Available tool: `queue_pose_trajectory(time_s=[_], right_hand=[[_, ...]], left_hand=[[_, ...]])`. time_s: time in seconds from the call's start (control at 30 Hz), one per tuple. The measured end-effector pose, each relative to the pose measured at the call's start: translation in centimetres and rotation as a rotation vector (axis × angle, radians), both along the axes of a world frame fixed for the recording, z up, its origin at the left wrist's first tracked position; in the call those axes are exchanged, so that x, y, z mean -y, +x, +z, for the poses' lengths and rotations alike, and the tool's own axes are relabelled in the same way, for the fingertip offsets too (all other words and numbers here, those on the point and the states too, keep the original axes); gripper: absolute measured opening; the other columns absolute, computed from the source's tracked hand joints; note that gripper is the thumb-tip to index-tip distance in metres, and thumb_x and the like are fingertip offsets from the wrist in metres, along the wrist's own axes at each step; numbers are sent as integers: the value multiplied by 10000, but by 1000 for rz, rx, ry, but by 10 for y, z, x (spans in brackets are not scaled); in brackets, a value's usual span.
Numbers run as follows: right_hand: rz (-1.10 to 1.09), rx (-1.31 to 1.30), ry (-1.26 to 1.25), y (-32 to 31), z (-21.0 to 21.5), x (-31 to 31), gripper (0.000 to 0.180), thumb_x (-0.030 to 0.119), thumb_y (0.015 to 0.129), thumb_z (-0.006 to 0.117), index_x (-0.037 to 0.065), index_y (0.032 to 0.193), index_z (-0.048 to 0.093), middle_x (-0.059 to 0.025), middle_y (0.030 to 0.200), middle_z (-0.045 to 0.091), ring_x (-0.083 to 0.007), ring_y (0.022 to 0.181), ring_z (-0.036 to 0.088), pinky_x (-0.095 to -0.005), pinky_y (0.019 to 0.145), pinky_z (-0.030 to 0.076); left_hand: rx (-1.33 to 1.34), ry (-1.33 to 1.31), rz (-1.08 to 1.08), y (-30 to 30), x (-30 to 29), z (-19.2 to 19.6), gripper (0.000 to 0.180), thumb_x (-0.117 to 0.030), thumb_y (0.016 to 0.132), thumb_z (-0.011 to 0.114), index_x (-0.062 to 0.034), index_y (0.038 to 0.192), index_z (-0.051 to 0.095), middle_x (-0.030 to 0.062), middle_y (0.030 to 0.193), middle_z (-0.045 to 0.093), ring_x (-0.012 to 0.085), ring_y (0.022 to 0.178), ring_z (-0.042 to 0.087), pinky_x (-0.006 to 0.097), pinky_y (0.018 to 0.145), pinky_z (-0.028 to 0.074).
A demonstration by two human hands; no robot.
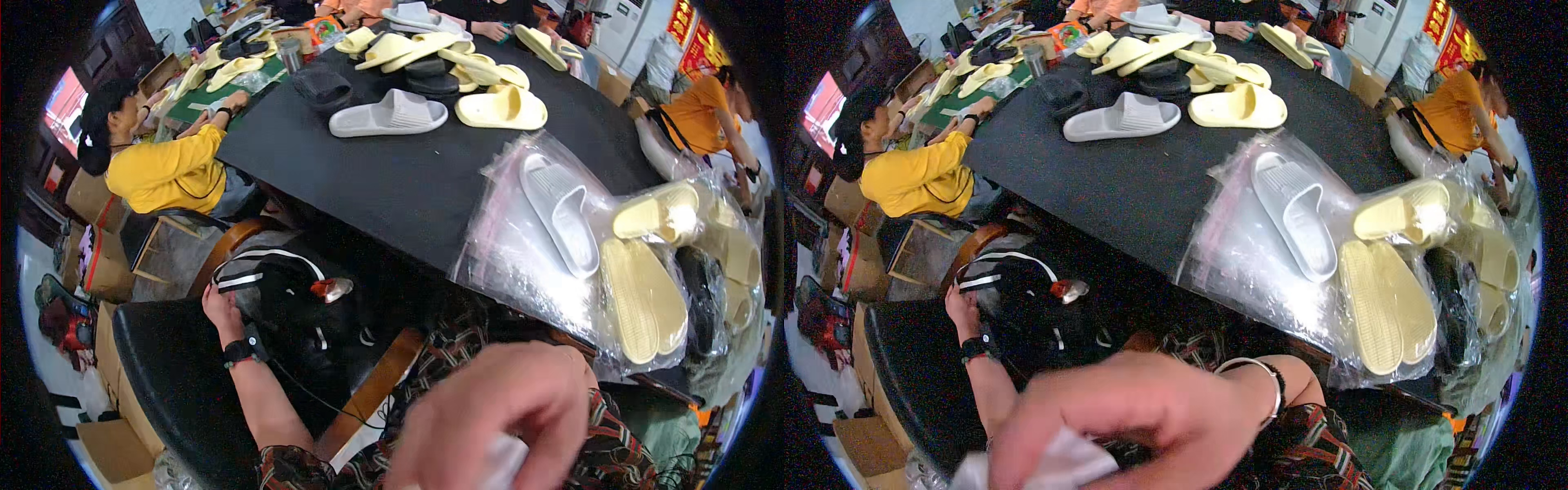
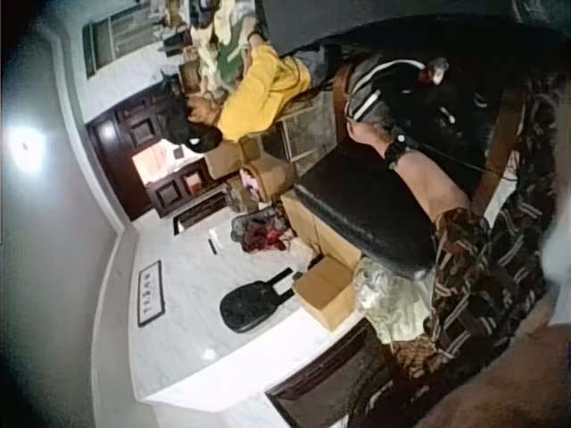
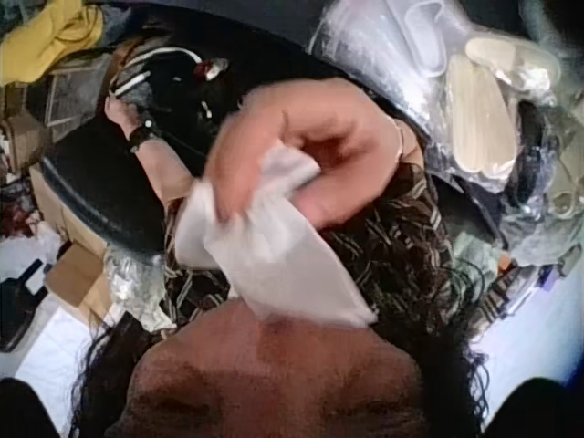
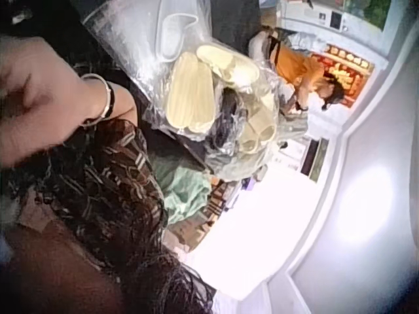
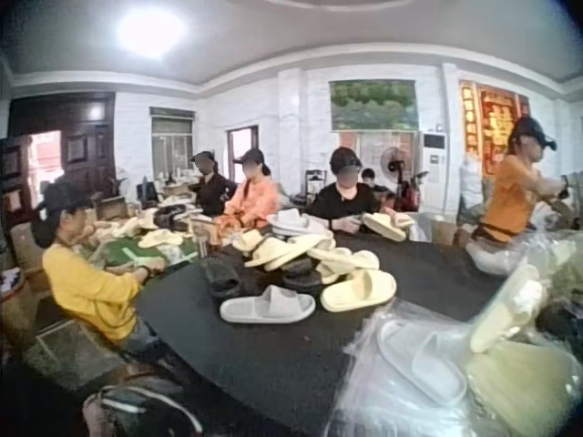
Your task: The recorder is packing yellow slippers into plastic bags at a communal work table.
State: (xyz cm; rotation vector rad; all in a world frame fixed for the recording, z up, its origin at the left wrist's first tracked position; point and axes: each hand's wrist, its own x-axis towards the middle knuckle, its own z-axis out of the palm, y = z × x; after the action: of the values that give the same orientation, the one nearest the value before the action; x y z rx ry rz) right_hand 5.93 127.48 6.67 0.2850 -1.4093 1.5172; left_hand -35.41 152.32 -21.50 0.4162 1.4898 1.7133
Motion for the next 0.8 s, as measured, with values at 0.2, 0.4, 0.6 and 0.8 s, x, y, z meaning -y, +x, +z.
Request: queue_pose_trajectory(time_s=[0.2, 0.4, 0.6, 0.8], right_hand=[[174, -419, 13, -30, -10, 48, 500, 240, 956, 699, -180, 1191, 563, -355, 1221, 593, -472, 1155, 600, -534, 931, 502], [283, -582, -168, -38, -35, 92, 533, 294, 976, 665, -191, 1181, 578, -438, 1322, 496, -538, 1184, 565, -594, 936, 485], [334, -587, -356, -51, -24, 92, 446, 200, 926, 729, -120, 1180, 552, -320, 1250, 573, -420, 1054, 636, -503, 884, 515], [356, -381, -539, -33, -14, 95, 547, 132, 804, 854, -71, 1192, 527, -139, 1099, 608, -243, 961, 628, -332, 841, 503]], left_hand=[[67, 6, -221, 10, 35, -9, 542, -431, 1025, 501, -2, 1355, 477, 176, 1247, 588, 277, 1133, 587, 436, 1011, 418], [-204, -37, -51, 89, 72, -8, 856, -544, 943, 626, -18, 1507, 256, 185, 1473, 412, 267, 1299, 454, 387, 1111, 334], [-724, -339, -239, 121, 98, -58, 1257, -435, 713, 895, 48, 1559, 101, 289, 1573, 257, 355, 1449, 314, 413, 1202, 254], [-610, -379, -105, 80, 68, -142, 690, -134, 776, 807, 50, 1357, 482, 245, 1300, 608, 378, 1207, 589, 423, 1045, 447]])
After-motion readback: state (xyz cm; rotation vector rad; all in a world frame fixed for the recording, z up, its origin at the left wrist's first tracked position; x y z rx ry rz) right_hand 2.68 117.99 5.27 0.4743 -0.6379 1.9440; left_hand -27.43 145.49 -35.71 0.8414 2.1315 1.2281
